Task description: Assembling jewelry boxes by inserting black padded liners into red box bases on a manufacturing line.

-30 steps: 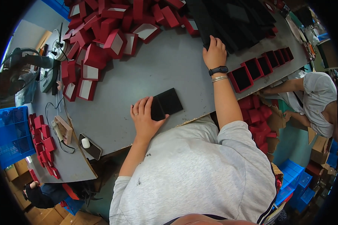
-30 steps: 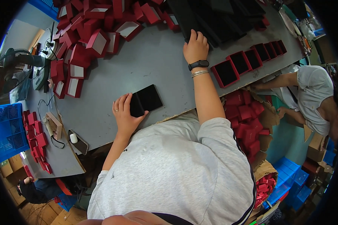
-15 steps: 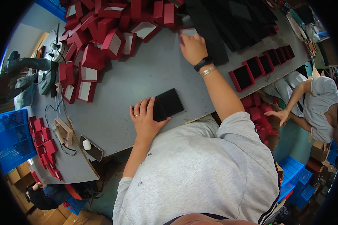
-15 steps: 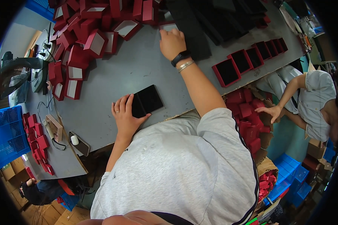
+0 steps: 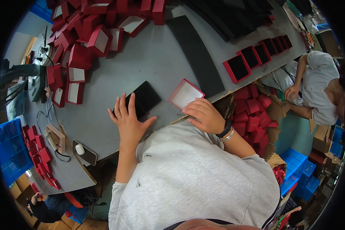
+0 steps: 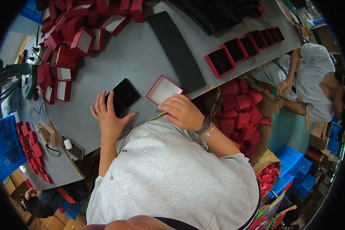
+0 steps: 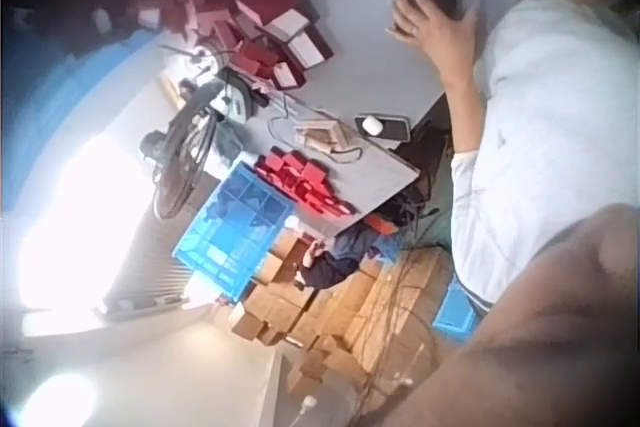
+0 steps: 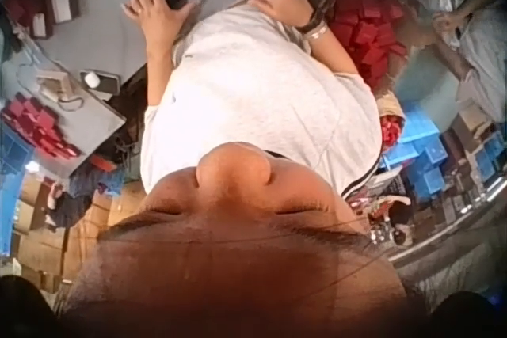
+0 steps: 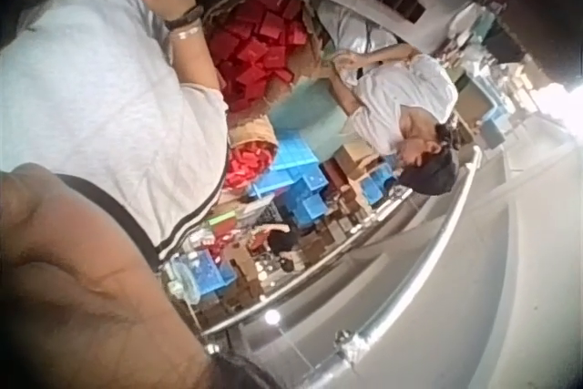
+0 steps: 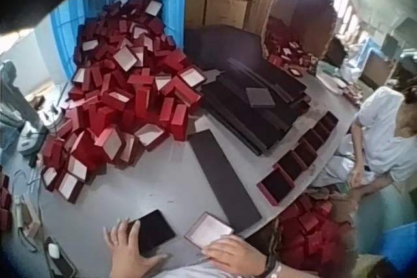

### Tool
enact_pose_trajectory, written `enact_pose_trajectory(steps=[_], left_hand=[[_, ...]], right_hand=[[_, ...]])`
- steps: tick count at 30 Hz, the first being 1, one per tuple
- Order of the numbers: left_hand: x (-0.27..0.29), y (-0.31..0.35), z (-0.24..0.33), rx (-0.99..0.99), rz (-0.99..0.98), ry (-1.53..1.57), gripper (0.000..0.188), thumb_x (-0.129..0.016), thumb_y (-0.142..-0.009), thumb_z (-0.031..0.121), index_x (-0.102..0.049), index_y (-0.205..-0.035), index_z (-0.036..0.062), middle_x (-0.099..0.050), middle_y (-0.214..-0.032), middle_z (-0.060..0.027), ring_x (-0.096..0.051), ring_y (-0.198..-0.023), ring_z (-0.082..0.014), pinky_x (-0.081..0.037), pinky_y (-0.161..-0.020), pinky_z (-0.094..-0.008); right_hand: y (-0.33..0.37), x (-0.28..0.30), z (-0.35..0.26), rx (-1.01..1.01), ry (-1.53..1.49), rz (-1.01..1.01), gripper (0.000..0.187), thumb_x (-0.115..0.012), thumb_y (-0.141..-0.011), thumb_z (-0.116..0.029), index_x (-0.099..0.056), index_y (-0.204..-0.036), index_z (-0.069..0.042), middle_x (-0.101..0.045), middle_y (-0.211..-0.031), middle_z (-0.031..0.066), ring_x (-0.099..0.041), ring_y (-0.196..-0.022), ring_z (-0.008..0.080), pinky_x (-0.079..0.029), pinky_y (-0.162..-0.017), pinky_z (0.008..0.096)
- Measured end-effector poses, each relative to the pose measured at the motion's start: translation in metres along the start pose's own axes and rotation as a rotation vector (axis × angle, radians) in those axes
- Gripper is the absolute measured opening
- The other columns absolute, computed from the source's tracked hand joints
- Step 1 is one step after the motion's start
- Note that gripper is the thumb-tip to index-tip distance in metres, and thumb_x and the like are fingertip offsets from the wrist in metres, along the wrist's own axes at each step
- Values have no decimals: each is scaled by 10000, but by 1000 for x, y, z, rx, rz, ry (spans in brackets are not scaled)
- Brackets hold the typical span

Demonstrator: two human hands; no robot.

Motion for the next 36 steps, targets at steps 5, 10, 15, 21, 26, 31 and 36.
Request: enact_pose_trajectory(steps=[5, 10, 15, 21, 26, 31, 36], left_hand=[[6, -4, 61, -420, -42, 273, 804, -854, -681, 530, -605, -1366, 190, -416, -1530, -167, -374, -1430, -343, -182, -1189, -589], [-25, -8, 98, -596, -149, 225, 434, -820, -750, 467, -748, -1084, 200, -401, -1542, -205, -410, -1405, -357, -187, -1170, -645], [-33, -13, 113, -680, -125, 255, 296, -793, -786, 417, -742, -890, 145, -387, -1547, -239, -430, -1396, -356, -195, -1155, -682], [-40, -21, 138, -765, -135, 312, 263, -759, -808, 382, -730, -884, 132, -374, -1558, -247, -429, -1400, -363, -204, -1155, -683], [-64, -53, 176, -844, -35, 316, 268, -732, -822, 380, -726, -938, 138, -496, -1430, -225, -455, -1373, -371, -211, -1153, -685], [-84, -73, 214, -851, -238, 272, 314, -733, -791, 401, -740, -970, 143, -535, -1398, -234, -417, -1401, -379, -171, -1182, -673], [-76, -64, 204, -759, 110, 315, 428, -744, -807, 399, -696, -1071, 65, -573, -1327, -192, -446, -1366, -380, -224, -1179, -638]], right_hand=[[8, 40, 37, -282, 202, 339, 481, -780, -824, -166, -621, -1265, -55, -607, -1272, 128, -558, -1187, 335, -435, -1036, 445], [21, 35, 82, -522, 543, 235, 742, -852, -748, -195, -511, -1396, -77, -522, -1354, 174, -492, -1247, 375, -426, -1049, 452], [-2, 46, 101, -639, 196, 293, 818, -841, -728, -91, -452, -1448, -96, -558, -1169, 140, -543, -1100, 324, -466, -985, 413], [-39, 90, 101, -622, -364, 549, 563, -733, -838, 36, -549, -1367, -23, -634, -1200, 101, -622, -983, 150, -531, -879, 280], [-54, 123, 58, -528, -470, 639, 480, -711, -872, 38, -567, -1330, 13, -665, -1187, 115, -635, -1036, 150, -521, -920, 270], [-45, 123, 54, -461, -496, 672, 475, -701, -875, 43, -573, -1330, 0, -667, -1187, 109, -631, -1042, 152, -517, -925, 275], [-30, 119, 51, -480, -444, 665, 443, -673, -878, 65, -592, -1309, -5, -664, -1199, 107, -633, -1052, 156, -518, -926, 286]])
Point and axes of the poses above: each hand's wrist, its own y-axis away from the middle knuckle, its own x-axis out of the back of the hand, z = x × y, the point moved 4 cm from there along -y, towards the middle knuckle
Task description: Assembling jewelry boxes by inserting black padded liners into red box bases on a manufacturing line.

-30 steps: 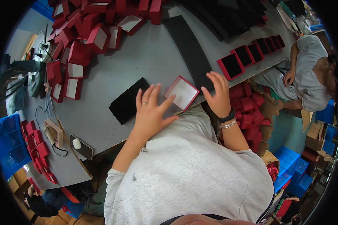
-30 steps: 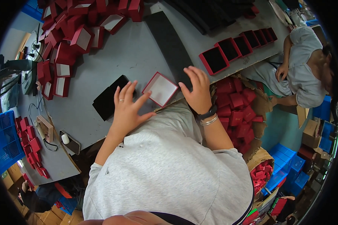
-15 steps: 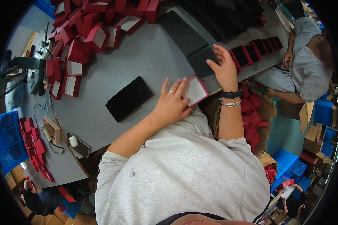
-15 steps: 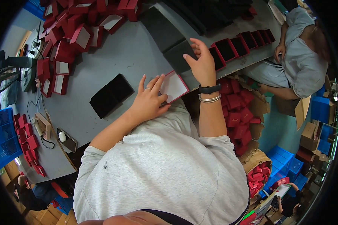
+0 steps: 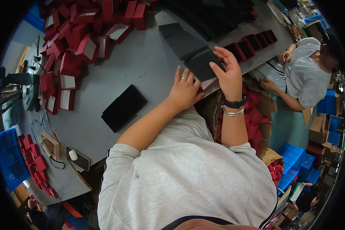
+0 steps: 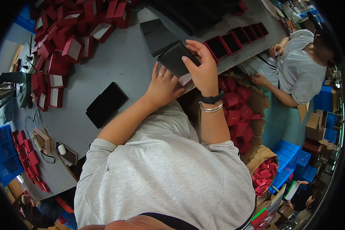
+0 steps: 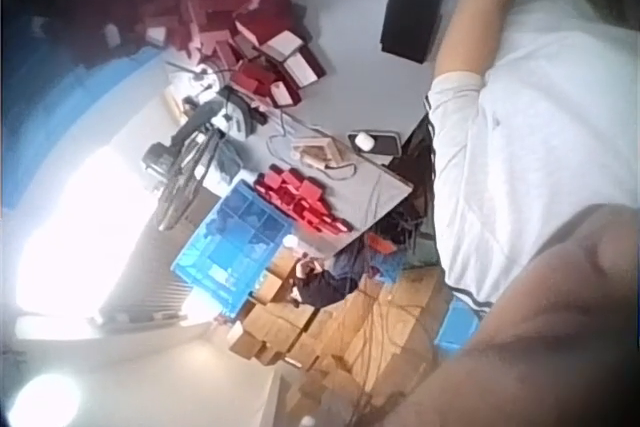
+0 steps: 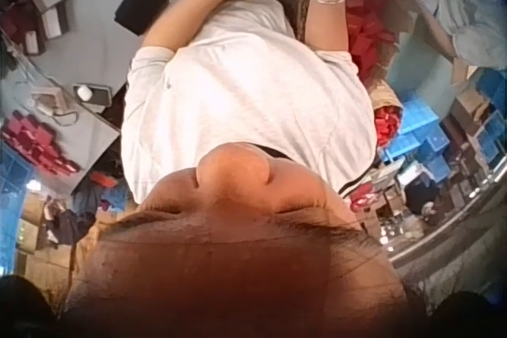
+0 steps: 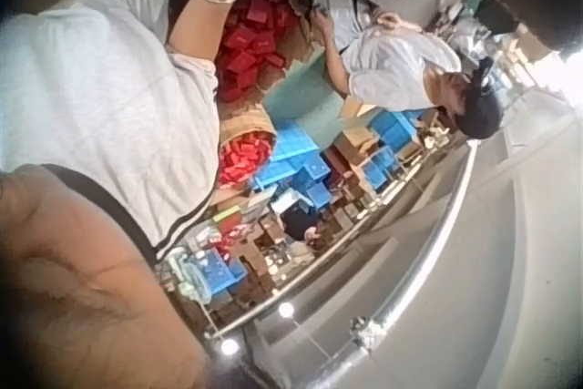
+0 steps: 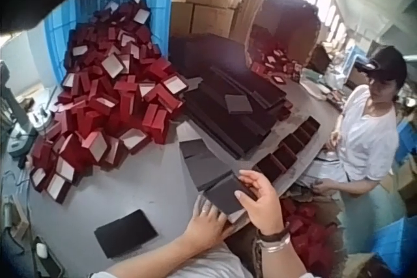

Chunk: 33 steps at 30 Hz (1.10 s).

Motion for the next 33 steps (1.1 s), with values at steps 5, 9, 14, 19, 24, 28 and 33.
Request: enact_pose_trajectory(steps=[5, 9, 14, 19, 24, 28, 33], left_hand=[[47, 104, -23, -156, 120, 493, 520, -841, -740, 251, -637, -1165, 31, -521, -1394, -189, -440, -1363, -360, -357, -1132, -543], [100, 132, -26, 18, 419, 285, 571, -867, -698, 228, -650, -1209, 90, -522, -1418, -145, -440, -1374, -322, -341, -1137, -546], [110, 113, -24, -12, -31, -111, 408, -820, -745, 255, -715, -1138, 217, -578, -1390, 5, -455, -1391, -244, -228, -1186, -578], [83, 130, -32, 119, -143, -64, 380, -783, -812, 248, -710, -1179, 183, -609, -1369, 7, -457, -1395, -230, -172, -1196, -591], [83, 80, -19, 240, 72, 152, 623, -816, -783, 270, -594, -1327, 62, -602, -1354, -107, -514, -1335, -292, -344, -1137, -513], [47, 5, 3, 251, 169, 337, 1003, -868, -703, 338, -356, -1469, -60, -491, -1422, -269, -540, -1268, -412, -433, -1083, -467], [-12, -15, -4, 269, 200, 295, 1066, -878, -656, 338, -334, -1476, -73, -483, -1404, -284, -547, -1238, -449, -478, -1039, -450]], right_hand=[[28, -17, 4, 173, 196, -204, 448, -615, -796, 128, -681, -1199, -57, -681, -1106, 95, -632, -1021, 201, -515, -870, 297], [66, -46, 0, 225, 226, -584, 359, -635, -756, 104, -768, -1012, -109, -671, -941, 45, -601, -958, 205, -488, -842, 324], [97, -72, -10, 395, 175, -913, 323, -686, -772, 52, -775, -998, -162, -676, -917, -8, -597, -966, 201, -477, -857, 363], [58, -15, -20, 414, 340, -344, 500, -586, -713, 171, -705, -1129, -80, -641, -1033, 101, -623, -970, 277, -503, -857, 364], [32, 23, 44, 475, 574, -240, 301, -614, -720, 143, -719, -902, -72, -588, -1034, 66, -558, -1041, 270, -453, -978, 412], [29, 29, 48, 504, 641, -85, 248, -632, -725, 115, -705, -852, -86, -610, -1069, 53, -527, -1121, 288, -424, -1015, 431], [50, 21, 78, 425, 791, -133, 247, -647, -754, 70, -722, -915, -102, -631, -1150, 47, -509, -1157, 323, -437, -994, 431]])
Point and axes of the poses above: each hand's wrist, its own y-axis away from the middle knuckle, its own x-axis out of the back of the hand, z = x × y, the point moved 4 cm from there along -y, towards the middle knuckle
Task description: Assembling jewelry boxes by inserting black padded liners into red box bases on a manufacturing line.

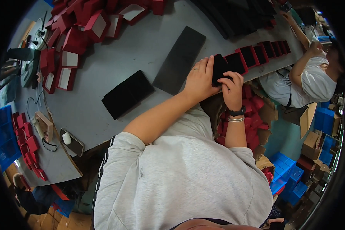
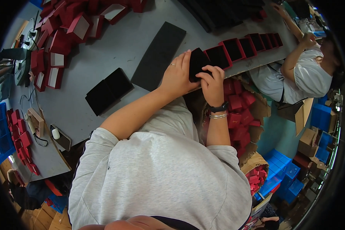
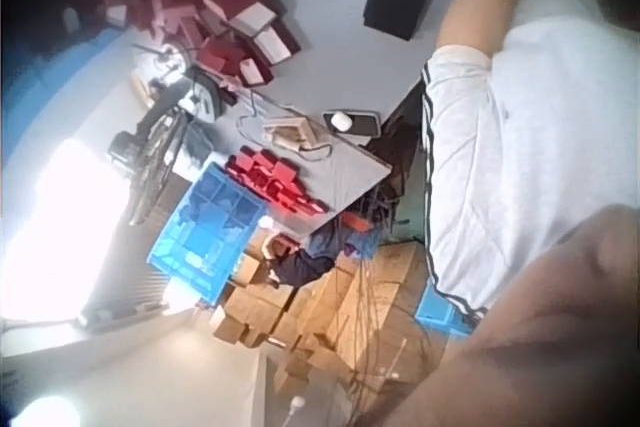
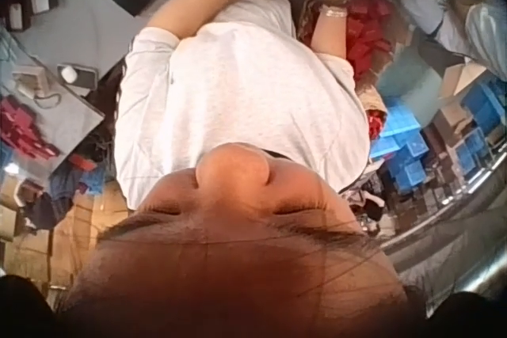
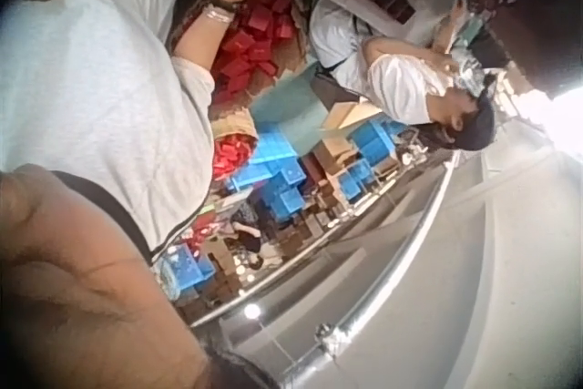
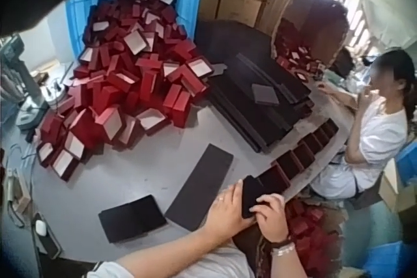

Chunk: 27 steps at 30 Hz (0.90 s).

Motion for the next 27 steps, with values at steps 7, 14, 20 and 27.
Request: enact_pose_trajectory(steps=[7, 14, 20, 27], left_hand=[[2, 4, -13, -23, -27, 128, 919, -857, -654, 306, -439, -1391, -50, -507, -1367, -228, -562, -1211, -403, -501, -1000, -441], [0, 4, -16, 8, -66, 160, 889, -865, -654, 325, -472, -1362, -43, -501, -1384, -230, -535, -1259, -398, -488, -1030, -443], [0, 4, -14, -9, -46, 167, 885, -852, -635, 291, -469, -1358, -46, -514, -1358, -233, -538, -1245, -396, -492, -1028, -436], [-2, 5, -14, -26, -30, 217, 893, -844, -661, 262, -413, -1379, -48, -516, -1359, -251, -527, -1253, -427, -447, -1078, -466]], right_hand=[[1, -3, -11, -13, -41, -67, 262, -621, -825, 4, -716, -1040, -111, -636, -1154, 48, -537, -1144, 301, -366, -1077, 463], [7, 0, -11, 30, -3, -234, 275, -603, -935, -140, -690, -1182, -59, -636, -1263, 93, -555, -1254, 294, -319, -1157, 502], [0, -9, -4, -11, 80, -168, 486, -572, -991, -236, -520, -1437, -51, -491, -1508, 153, -446, -1405, 326, -252, -1197, 524], [1, -24, -3, -51, 221, -290, 573, -478, -1042, -298, -375, -1542, -39, -354, -1611, 170, -315, -1502, 317, -179, -1228, 511]])
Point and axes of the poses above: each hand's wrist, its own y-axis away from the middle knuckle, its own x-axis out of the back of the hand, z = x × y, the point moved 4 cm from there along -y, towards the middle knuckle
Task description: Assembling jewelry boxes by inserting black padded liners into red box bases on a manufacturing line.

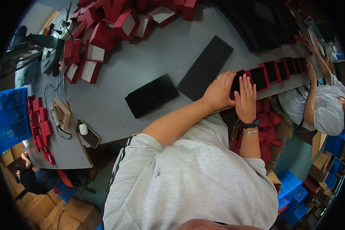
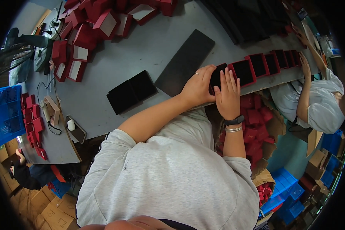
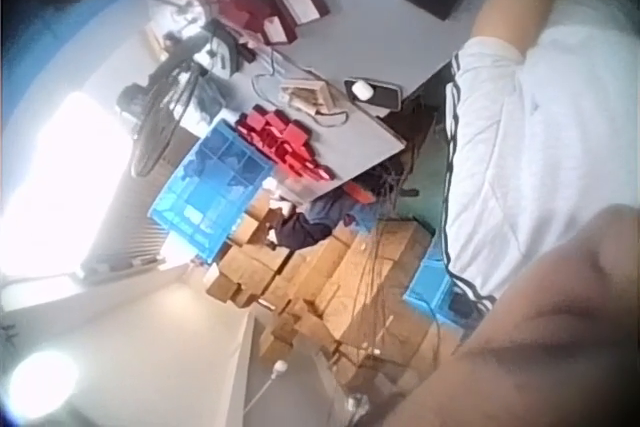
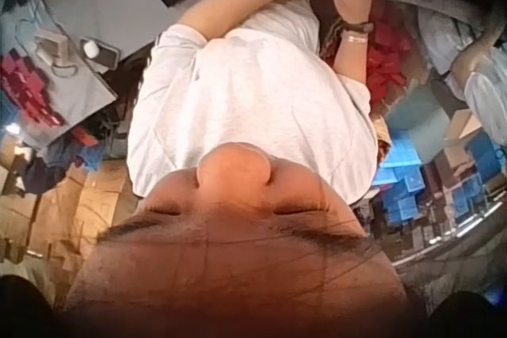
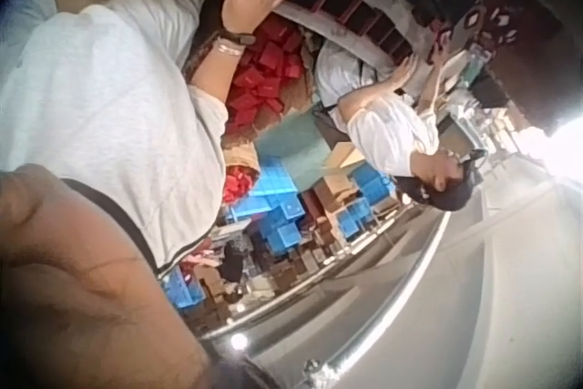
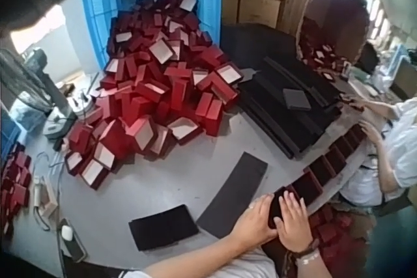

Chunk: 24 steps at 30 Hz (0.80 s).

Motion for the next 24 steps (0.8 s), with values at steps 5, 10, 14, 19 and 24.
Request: enact_pose_trajectory(steps=[5, 10, 14, 19, 24], left_hand=[[-2, 0, -2, 24, -11, 11, 890, -839, -661, 255, -410, -1378, -52, -514, -1357, -251, -528, -1250, -425, -439, -1086, -476], [-2, 1, -4, -21, 10, -11, 888, -835, -659, 246, -409, -1377, -57, -511, -1360, -254, -526, -1251, -425, -433, -1090, -472], [-2, 3, -5, -5, 18, -8, 899, -838, -658, 258, -414, -1384, -60, -508, -1356, -259, -527, -1248, -422, -442, -1085, -455], [0, -1, -1, 5, -6, 38, 967, -874, -630, 281, -408, -1407, -55, -498, -1356, -254, -525, -1255, -419, -456, -1074, -439], [10, 2, 0, 53, -58, 27, 981, -872, -646, 250, -368, -1432, -49, -485, -1386, -256, -496, -1293, -423, -437, -1098, -443]], right_hand=[[-3, -1, -5, -28, 71, -24, 556, -441, -1057, -321, -384, -1547, -67, -360, -1614, 142, -264, -1520, 336, -171, -1229, 510], [-9, 3, -10, -64, 227, -91, 521, -455, -1051, -331, -453, -1510, -83, -399, -1594, 120, -257, -1518, 351, -189, -1221, 518], [-8, 9, -15, -32, 187, 11, 443, -512, -1021, -274, -566, -1402, -54, -505, -1510, 119, -359, -1467, 331, -246, -1194, 520], [23, 23, -15, 37, 29, 58, 310, -584, -973, -177, -682, -1227, -30, -668, -1299, 117, -578, -1281, 271, -311, -1164, 491], [22, 25, -27, 39, 48, -24, 331, -561, -989, -209, -666, -1272, -73, -638, -1329, 105, -558, -1279, 268, -292, -1169, 495]])
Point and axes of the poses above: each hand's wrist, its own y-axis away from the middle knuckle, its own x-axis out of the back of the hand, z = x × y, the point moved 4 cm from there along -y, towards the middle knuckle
